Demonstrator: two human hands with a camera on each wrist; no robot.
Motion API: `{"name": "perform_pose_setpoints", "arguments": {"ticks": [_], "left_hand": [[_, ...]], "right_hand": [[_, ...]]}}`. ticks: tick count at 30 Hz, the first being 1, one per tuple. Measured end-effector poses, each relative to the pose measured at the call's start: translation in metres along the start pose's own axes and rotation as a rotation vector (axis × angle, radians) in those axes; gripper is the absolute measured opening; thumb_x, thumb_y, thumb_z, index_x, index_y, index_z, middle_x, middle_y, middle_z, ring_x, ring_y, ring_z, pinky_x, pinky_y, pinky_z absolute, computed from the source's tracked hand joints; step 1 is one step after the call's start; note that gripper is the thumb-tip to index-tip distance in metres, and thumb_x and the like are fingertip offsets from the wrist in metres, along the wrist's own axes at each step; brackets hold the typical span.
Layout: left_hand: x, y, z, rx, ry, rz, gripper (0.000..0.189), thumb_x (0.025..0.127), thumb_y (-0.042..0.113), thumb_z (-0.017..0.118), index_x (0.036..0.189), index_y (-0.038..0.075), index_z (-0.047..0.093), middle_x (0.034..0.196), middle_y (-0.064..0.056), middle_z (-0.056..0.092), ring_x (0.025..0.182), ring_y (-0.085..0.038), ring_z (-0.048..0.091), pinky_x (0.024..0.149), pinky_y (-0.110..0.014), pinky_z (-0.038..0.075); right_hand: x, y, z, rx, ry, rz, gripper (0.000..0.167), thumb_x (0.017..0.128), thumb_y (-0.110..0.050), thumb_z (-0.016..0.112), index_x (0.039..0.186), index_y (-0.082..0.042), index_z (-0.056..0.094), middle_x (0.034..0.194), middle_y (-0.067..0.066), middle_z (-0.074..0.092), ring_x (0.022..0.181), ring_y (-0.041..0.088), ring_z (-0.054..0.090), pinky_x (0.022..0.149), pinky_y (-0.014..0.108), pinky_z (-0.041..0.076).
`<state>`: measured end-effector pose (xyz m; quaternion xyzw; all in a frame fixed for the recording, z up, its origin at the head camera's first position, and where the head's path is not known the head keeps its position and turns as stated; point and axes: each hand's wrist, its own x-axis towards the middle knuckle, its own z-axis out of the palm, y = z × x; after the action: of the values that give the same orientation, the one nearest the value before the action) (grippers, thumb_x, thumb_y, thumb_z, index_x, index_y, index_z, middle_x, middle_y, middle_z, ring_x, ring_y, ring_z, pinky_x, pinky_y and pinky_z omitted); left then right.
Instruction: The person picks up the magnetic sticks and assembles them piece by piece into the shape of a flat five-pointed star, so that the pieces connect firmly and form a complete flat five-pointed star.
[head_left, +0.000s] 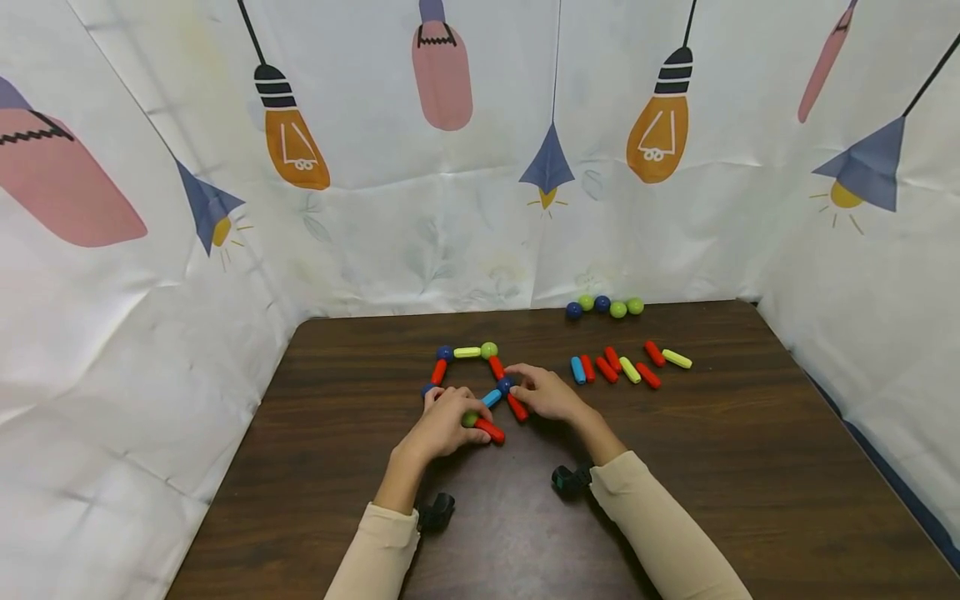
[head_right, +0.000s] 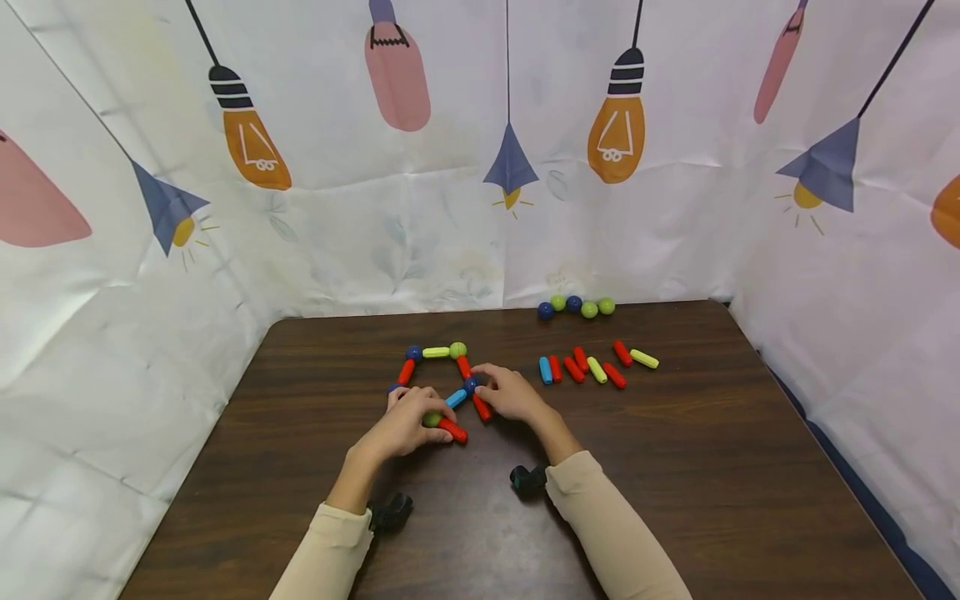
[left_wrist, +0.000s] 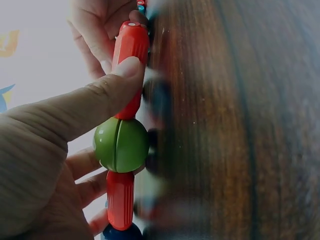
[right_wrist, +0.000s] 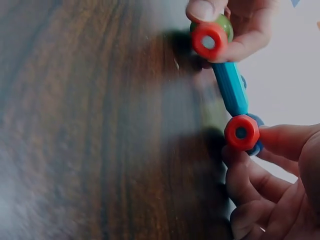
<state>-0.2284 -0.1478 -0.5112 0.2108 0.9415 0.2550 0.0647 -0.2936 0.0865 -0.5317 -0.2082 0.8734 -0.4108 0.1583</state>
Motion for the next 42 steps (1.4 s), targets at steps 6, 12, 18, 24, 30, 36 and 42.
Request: {"name": "perform_pose_setpoints", "arguments": {"ticks": [6, 12, 18, 24, 30, 36, 42], "left_hand": [[0.001, -0.003, 0.002, -0.005, 0.013, 0.005, 0.016, 0.084, 0.039, 0.083, 0.097, 0.031, 0.077, 0.103, 0.007, 0.064, 0.105, -0.018, 0.056, 0.111, -0.059, 0.020], [0.000, -0.002, -0.001, -0.027, 0.008, 0.021, 0.016, 0.083, 0.035, 0.084, 0.096, 0.028, 0.077, 0.101, 0.008, 0.064, 0.105, -0.017, 0.056, 0.111, -0.057, 0.018], [-0.001, -0.003, -0.003, -0.036, 0.010, 0.028, 0.015, 0.083, 0.033, 0.085, 0.095, 0.027, 0.078, 0.102, 0.007, 0.064, 0.104, -0.017, 0.056, 0.110, -0.056, 0.018], [-0.001, -0.003, -0.003, -0.044, 0.008, 0.027, 0.015, 0.083, 0.033, 0.085, 0.094, 0.027, 0.077, 0.101, 0.007, 0.064, 0.103, -0.016, 0.055, 0.109, -0.055, 0.018], [-0.001, -0.004, -0.004, -0.045, -0.001, 0.021, 0.018, 0.084, 0.033, 0.084, 0.099, 0.026, 0.078, 0.105, 0.006, 0.067, 0.106, -0.017, 0.058, 0.112, -0.057, 0.017], [-0.004, -0.004, -0.006, -0.095, 0.002, 0.030, 0.015, 0.093, 0.029, 0.076, 0.107, 0.022, 0.078, 0.110, 0.004, 0.070, 0.111, -0.020, 0.060, 0.116, -0.060, 0.017], [-0.006, -0.003, -0.008, -0.131, 0.007, 0.028, 0.019, 0.098, 0.013, 0.065, 0.112, 0.018, 0.077, 0.117, 0.000, 0.071, 0.116, -0.022, 0.061, 0.119, -0.060, 0.016]], "right_hand": [[-0.004, -0.004, 0.002, 0.017, -0.012, 0.030, 0.042, 0.102, -0.025, 0.063, 0.142, -0.013, 0.056, 0.074, 0.001, 0.061, 0.056, 0.014, 0.053, 0.054, 0.028, 0.043], [-0.007, -0.010, 0.005, 0.058, -0.012, 0.066, 0.042, 0.100, -0.025, 0.066, 0.138, -0.011, 0.056, 0.075, 0.003, 0.062, 0.054, 0.016, 0.057, 0.053, 0.029, 0.048], [-0.008, -0.014, 0.007, 0.076, 0.008, 0.083, 0.040, 0.100, -0.023, 0.066, 0.137, -0.010, 0.056, 0.076, 0.004, 0.064, 0.053, 0.018, 0.061, 0.054, 0.032, 0.052], [-0.008, -0.015, 0.009, 0.075, 0.011, 0.085, 0.039, 0.100, -0.023, 0.066, 0.136, -0.009, 0.056, 0.077, 0.005, 0.065, 0.054, 0.019, 0.063, 0.055, 0.033, 0.052], [-0.012, -0.010, -0.001, 0.094, 0.004, 0.071, 0.039, 0.101, -0.026, 0.065, 0.135, -0.009, 0.057, 0.080, 0.006, 0.066, 0.061, 0.018, 0.064, 0.058, 0.032, 0.055], [-0.022, 0.002, -0.038, 0.125, 0.003, 0.002, 0.042, 0.104, -0.027, 0.060, 0.138, -0.003, 0.056, 0.091, 0.019, 0.068, 0.073, 0.026, 0.067, 0.065, 0.034, 0.056], [-0.029, 0.020, -0.091, 0.144, 0.138, -0.008, 0.038, 0.106, -0.022, 0.057, 0.135, 0.003, 0.056, 0.098, 0.027, 0.064, 0.076, 0.034, 0.063, 0.066, 0.036, 0.054]]}}
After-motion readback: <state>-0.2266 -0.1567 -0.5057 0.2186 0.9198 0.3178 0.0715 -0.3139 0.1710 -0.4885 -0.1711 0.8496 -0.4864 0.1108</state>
